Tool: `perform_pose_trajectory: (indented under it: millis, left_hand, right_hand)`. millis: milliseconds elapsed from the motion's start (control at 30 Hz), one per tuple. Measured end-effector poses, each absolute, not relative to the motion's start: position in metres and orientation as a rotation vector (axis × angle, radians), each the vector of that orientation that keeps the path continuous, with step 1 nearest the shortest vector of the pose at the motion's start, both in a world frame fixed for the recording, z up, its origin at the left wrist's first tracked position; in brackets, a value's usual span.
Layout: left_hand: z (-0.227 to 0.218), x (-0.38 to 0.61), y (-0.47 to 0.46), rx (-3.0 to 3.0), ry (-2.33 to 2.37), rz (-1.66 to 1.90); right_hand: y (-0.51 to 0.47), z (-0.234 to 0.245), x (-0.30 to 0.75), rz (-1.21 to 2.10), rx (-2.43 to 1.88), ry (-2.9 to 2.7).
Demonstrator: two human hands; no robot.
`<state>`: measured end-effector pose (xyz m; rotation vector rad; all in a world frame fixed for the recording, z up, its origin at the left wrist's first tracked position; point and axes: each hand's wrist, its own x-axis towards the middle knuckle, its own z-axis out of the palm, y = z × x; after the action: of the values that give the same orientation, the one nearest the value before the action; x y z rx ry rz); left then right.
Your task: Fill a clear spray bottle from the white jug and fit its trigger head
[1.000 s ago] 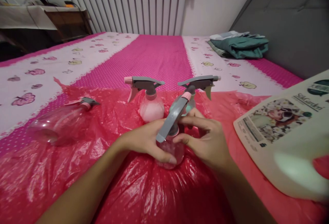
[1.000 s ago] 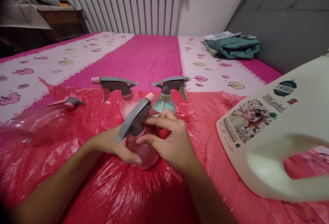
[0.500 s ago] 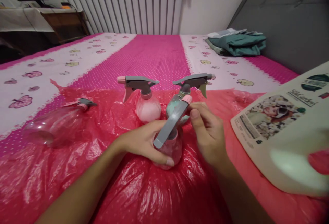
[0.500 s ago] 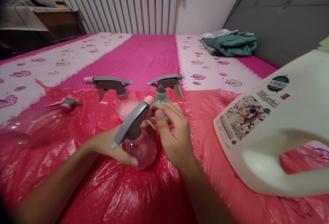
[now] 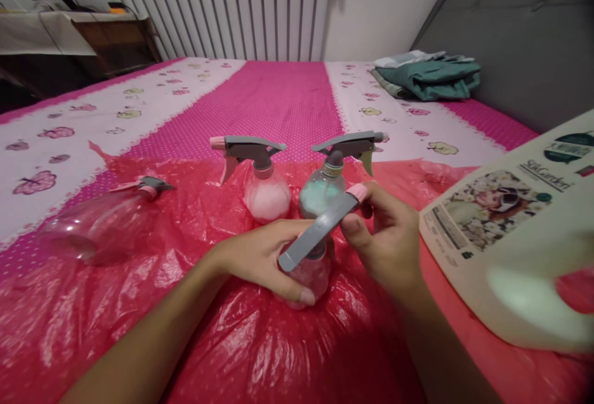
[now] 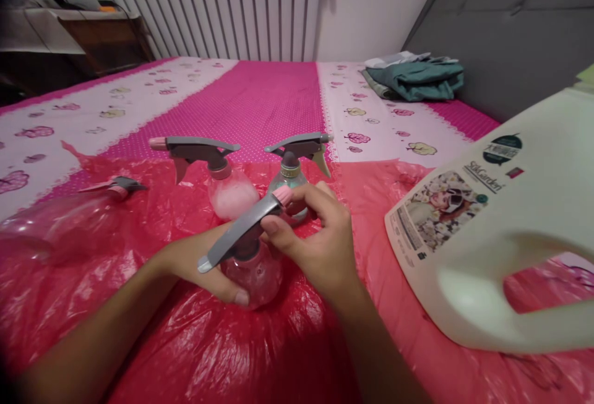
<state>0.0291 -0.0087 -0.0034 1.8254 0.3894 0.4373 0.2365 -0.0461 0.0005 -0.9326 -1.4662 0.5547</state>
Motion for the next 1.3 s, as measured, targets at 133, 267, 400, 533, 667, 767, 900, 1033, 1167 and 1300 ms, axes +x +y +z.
perform_pose_trajectory:
  millis: [133,267,400,533,667,767,900,1033,1167,1300]
  left_hand:
    - [-0.007,0.027,-0.007,1.792,0.379,0.399]
    - [-0.011,0.026,-0.007,1.778,0.377,0.397]
    - [-0.007,0.03,-0.008,1.813,0.336,0.448]
    - [-0.002,0.033,-0.009,1.811,0.307,0.473]
    - [-0.004,0.03,-0.009,1.817,0.334,0.488]
    - [-0.007,0.027,-0.009,1.821,0.36,0.492]
    - [-0.008,0.028,-0.009,1.828,0.357,0.497]
    - [-0.007,0.029,-0.011,1.826,0.4,0.541]
    - [-0.008,0.029,-0.016,1.814,0.417,0.548]
    - [-0.006,0.03,-0.018,1.775,0.357,0.503]
  right_hand:
    - [-0.048,0.005,0.236,0.534,-0.942,-1.463]
    - [-0.05,0.007,0.236,0.486,-0.924,-1.466]
    - [-0.052,0.008,0.236,0.418,-0.875,-1.498]
    - [-0.055,0.008,0.236,0.339,-0.832,-1.542]
    - [-0.058,0.009,0.235,0.407,-0.767,-1.565]
    - [-0.06,0.008,0.234,0.422,-0.742,-1.577]
    - [-0.061,0.003,0.235,0.444,-0.759,-1.562]
    - [-0.058,0.0,0.238,0.816,-0.707,-1.459]
    - [-0.055,-0.001,0.236,0.933,-0.703,-1.308]
    - [-0.052,-0.006,0.236,1.007,-0.732,-1.26]
